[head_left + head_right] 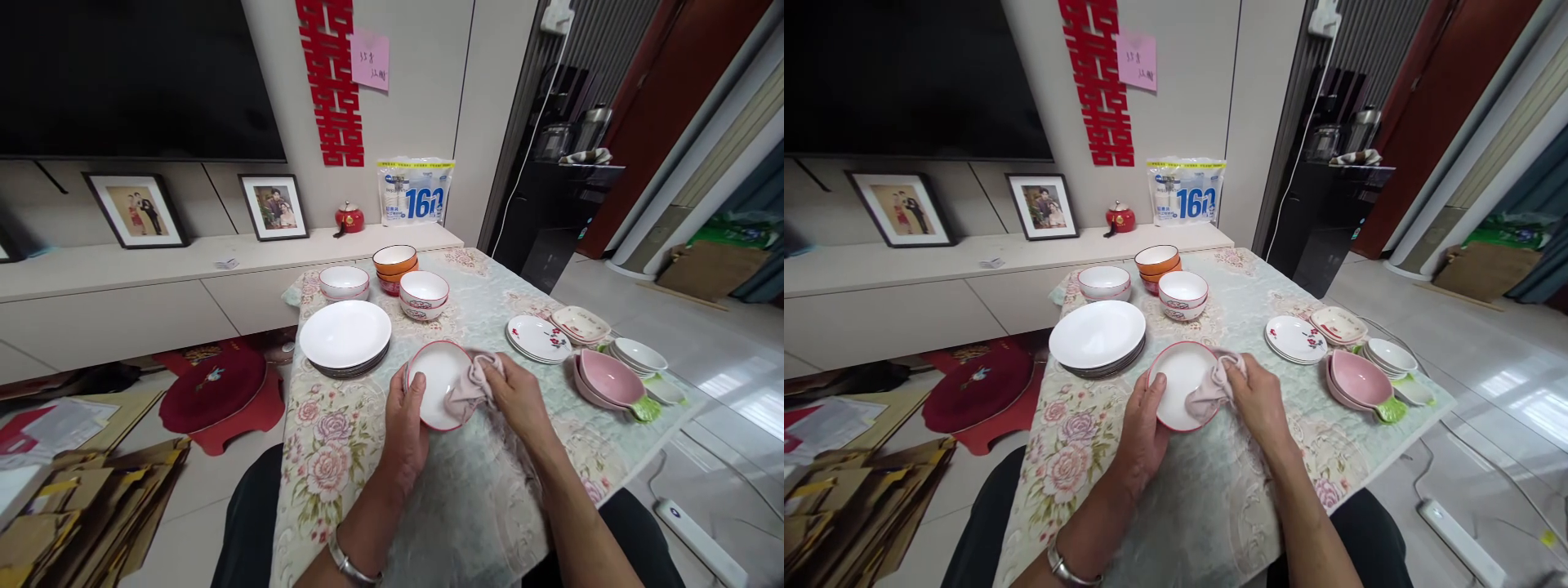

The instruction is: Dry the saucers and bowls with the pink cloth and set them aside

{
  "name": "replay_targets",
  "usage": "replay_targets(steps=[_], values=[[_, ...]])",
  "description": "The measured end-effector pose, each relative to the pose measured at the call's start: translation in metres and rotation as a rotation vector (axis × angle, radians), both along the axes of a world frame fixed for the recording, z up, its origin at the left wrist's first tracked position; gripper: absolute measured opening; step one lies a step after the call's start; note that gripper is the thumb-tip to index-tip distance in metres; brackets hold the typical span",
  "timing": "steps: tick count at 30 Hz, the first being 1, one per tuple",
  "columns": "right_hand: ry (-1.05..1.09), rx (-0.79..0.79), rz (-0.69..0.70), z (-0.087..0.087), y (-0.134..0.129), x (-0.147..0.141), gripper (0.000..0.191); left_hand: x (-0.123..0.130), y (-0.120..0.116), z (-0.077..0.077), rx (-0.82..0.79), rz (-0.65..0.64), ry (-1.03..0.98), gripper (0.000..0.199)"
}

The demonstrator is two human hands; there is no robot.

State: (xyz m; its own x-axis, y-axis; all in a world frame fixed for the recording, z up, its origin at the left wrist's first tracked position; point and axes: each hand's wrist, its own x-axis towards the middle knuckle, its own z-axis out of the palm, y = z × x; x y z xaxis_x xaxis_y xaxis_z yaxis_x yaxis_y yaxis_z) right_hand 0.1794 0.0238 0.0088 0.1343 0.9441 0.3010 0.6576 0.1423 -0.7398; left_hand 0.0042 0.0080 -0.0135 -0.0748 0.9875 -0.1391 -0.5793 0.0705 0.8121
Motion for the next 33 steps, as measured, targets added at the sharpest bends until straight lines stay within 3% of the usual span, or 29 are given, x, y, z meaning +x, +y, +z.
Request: replay_targets(steps=[4, 7, 12, 18, 21, 24, 28, 31, 33], values=[[-0.008, 0.287, -0.207, 0.013, -0.005, 0.007, 0.039, 0.002, -0.003, 0.003, -0.056, -0.064, -0.055, 0.047], [-0.134, 0.424, -0.175, 0.017, -0.013, -0.006, 0.035, 0.004, -0.004, 0.003, -0.033, -0.097, -0.048, 0.051], [-0.277, 0.255, 0.194, 0.015, -0.024, -0.033, 0.047, 0.006, -0.004, -0.001, 0.099, -0.105, 0.152, 0.060], [-0.269, 0.229, 0.195, -0.002, -0.019, -0.043, 0.040, 0.005, -0.006, 0.005, 0.129, -0.121, 0.119, 0.056], [-0.191, 0.231, 0.270, -0.006, -0.013, -0.046, 0.045, 0.004, -0.008, 0.006, 0.175, -0.094, 0.249, 0.056], [-0.041, 0.177, 0.412, 0.001, -0.012, -0.047, 0.042, 0.005, -0.009, -0.001, 0.213, -0.083, 0.304, 0.057], [0.059, 0.027, 0.615, 0.019, -0.017, -0.044, 0.023, 0.006, -0.009, -0.013, 0.216, -0.077, 0.301, 0.062], [-0.076, -0.018, 0.712, 0.023, -0.021, -0.040, 0.020, 0.006, -0.008, -0.017, 0.197, -0.048, 0.316, 0.063], [-0.263, 0.027, 0.679, 0.018, -0.021, -0.039, 0.017, 0.006, -0.006, -0.017, 0.196, -0.043, 0.333, 0.063]])
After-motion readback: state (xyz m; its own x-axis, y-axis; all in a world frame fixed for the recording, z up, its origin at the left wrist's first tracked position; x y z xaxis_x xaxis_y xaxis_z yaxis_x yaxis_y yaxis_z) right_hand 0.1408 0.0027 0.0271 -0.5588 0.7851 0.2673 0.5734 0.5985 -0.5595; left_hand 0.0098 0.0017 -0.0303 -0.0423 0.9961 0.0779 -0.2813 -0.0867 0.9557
